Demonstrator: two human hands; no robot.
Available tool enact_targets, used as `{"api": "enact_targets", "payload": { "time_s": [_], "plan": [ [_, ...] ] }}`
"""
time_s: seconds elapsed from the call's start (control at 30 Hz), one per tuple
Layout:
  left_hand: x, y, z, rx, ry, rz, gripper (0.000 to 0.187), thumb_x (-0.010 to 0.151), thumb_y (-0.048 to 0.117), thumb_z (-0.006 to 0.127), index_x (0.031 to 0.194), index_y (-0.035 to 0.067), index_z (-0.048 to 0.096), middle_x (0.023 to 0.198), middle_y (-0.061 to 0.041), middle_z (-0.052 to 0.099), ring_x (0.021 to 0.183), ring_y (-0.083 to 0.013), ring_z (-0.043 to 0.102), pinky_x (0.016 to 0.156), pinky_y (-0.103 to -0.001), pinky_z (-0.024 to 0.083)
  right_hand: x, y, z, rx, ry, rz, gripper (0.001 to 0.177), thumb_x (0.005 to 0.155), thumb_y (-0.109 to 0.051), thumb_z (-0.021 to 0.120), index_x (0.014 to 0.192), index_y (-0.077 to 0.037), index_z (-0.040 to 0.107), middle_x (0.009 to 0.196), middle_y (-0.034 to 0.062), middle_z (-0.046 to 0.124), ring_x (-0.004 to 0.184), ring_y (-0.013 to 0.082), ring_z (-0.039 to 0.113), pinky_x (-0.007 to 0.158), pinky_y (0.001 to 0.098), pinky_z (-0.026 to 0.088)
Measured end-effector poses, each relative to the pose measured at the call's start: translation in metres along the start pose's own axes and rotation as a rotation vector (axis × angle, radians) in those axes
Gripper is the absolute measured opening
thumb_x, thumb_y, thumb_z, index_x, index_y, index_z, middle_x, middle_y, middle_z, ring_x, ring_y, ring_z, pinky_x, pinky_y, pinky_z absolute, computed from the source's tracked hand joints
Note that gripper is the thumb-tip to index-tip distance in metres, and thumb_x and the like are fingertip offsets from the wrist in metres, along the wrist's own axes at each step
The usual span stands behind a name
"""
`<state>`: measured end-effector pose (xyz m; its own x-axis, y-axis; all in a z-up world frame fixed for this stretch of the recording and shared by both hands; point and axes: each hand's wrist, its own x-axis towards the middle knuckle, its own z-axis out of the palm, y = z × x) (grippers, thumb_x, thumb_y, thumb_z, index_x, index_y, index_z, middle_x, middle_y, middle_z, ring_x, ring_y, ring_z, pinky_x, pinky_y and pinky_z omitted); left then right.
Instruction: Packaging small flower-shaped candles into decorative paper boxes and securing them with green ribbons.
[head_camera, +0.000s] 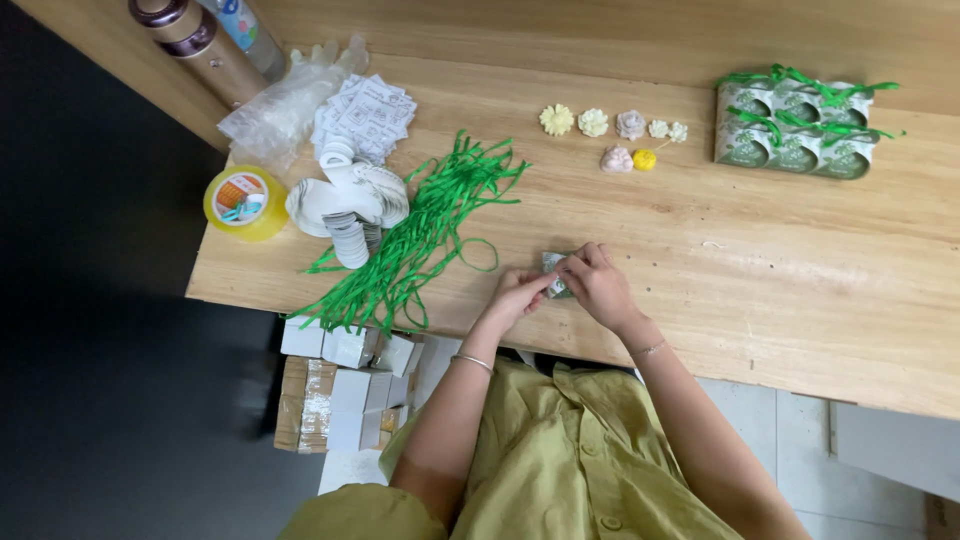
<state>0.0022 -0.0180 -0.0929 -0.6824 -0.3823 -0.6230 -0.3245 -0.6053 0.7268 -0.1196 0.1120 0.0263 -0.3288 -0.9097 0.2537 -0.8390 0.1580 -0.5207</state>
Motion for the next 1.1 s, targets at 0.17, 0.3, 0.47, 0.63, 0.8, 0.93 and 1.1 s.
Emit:
{"api": "enact_targets", "payload": {
  "time_s": [0.17, 0.3, 0.47, 0.63, 0.8, 0.93, 1.1],
  "plan": [
    [0.048, 0.017, -0.05, 0.105, 0.393, 0.56, 0.032, 0.086, 0.025, 0.082, 0.1, 0.009, 0.059, 0.077, -0.001, 0.064, 0.062, -0.0108, 0.061, 0.053, -0.027, 0.051, -0.008, 0.0, 0.008, -0.03, 0.068, -0.01, 0.008, 0.09, -0.014, 0.072, 0.098, -0.013, 0.072, 0.098, 0.007, 0.06, 0.095, 0.0302, 0.058, 0.077, 0.0413, 0.053],
    [0.04, 0.088, -0.075, 0.656, 0.821, 0.787, 0.036, 0.088, 0.028, 0.083, 0.103, 0.004, 0.061, 0.085, -0.011, 0.066, 0.082, -0.028, 0.066, 0.069, -0.043, 0.056, -0.008, 0.003, 0.012, -0.036, 0.115, -0.013, 0.01, 0.088, -0.009, 0.073, 0.097, -0.014, 0.073, 0.095, 0.005, 0.06, 0.093, 0.0283, 0.058, 0.075, 0.04, 0.053],
    [0.057, 0.118, -0.093, 1.06, 0.887, 0.678, 0.033, 0.08, 0.031, 0.082, 0.098, 0.009, 0.066, 0.109, -0.022, 0.065, 0.101, -0.0375, 0.064, 0.071, -0.05, 0.056, -0.007, 0.009, 0.013, -0.085, 0.118, -0.028, 0.014, 0.086, -0.006, 0.072, 0.097, -0.014, 0.075, 0.094, 0.0051, 0.06, 0.093, 0.0274, 0.058, 0.072, 0.0401, 0.054],
    [0.073, 0.134, -0.103, 0.995, 0.817, 0.703, 0.022, 0.085, 0.029, 0.08, 0.095, 0.012, 0.072, 0.103, -0.016, 0.074, 0.096, -0.0338, 0.07, 0.074, -0.047, 0.057, 0.001, 0.018, 0.006, -0.117, 0.123, 0.034, 0.016, 0.086, -0.005, 0.071, 0.098, -0.014, 0.076, 0.094, 0.0043, 0.061, 0.094, 0.0264, 0.059, 0.072, 0.0402, 0.054],
    [0.0, 0.181, -0.07, 0.075, 0.161, 0.739, 0.024, 0.098, 0.02, 0.073, 0.103, -0.003, 0.071, 0.096, -0.012, 0.08, 0.086, -0.0183, 0.076, 0.074, -0.029, 0.054, 0.024, -0.009, -0.022, -0.174, 0.174, 0.113, 0.028, 0.083, -0.016, 0.076, 0.109, -0.008, 0.072, 0.107, 0.0094, 0.067, 0.098, 0.0297, 0.062, 0.081, 0.0435, 0.05],
    [-0.058, 0.175, -0.02, 0.051, -0.041, 0.652, 0.022, 0.097, 0.018, 0.071, 0.104, -0.004, 0.07, 0.097, -0.01, 0.079, 0.086, -0.0152, 0.077, 0.069, -0.027, 0.057, 0.051, -0.047, -0.05, 0.423, 0.182, 0.592, 0.025, 0.098, -0.019, 0.069, 0.12, -0.008, 0.068, 0.114, 0.0031, 0.075, 0.101, 0.0175, 0.07, 0.085, 0.0357, 0.054],
    [-0.117, 0.137, 0.048, 0.555, -0.087, 0.619, 0.021, 0.094, 0.024, 0.072, 0.095, 0.003, 0.076, 0.081, -0.01, 0.079, 0.067, -0.0159, 0.078, 0.058, -0.029, 0.057, 0.04, -0.037, -0.043, 1.214, 0.214, 0.538, 0.026, 0.096, -0.008, 0.067, 0.12, 0.002, 0.062, 0.109, 0.0194, 0.076, 0.099, 0.0218, 0.073, 0.088, 0.0357, 0.059]
  ]
}}
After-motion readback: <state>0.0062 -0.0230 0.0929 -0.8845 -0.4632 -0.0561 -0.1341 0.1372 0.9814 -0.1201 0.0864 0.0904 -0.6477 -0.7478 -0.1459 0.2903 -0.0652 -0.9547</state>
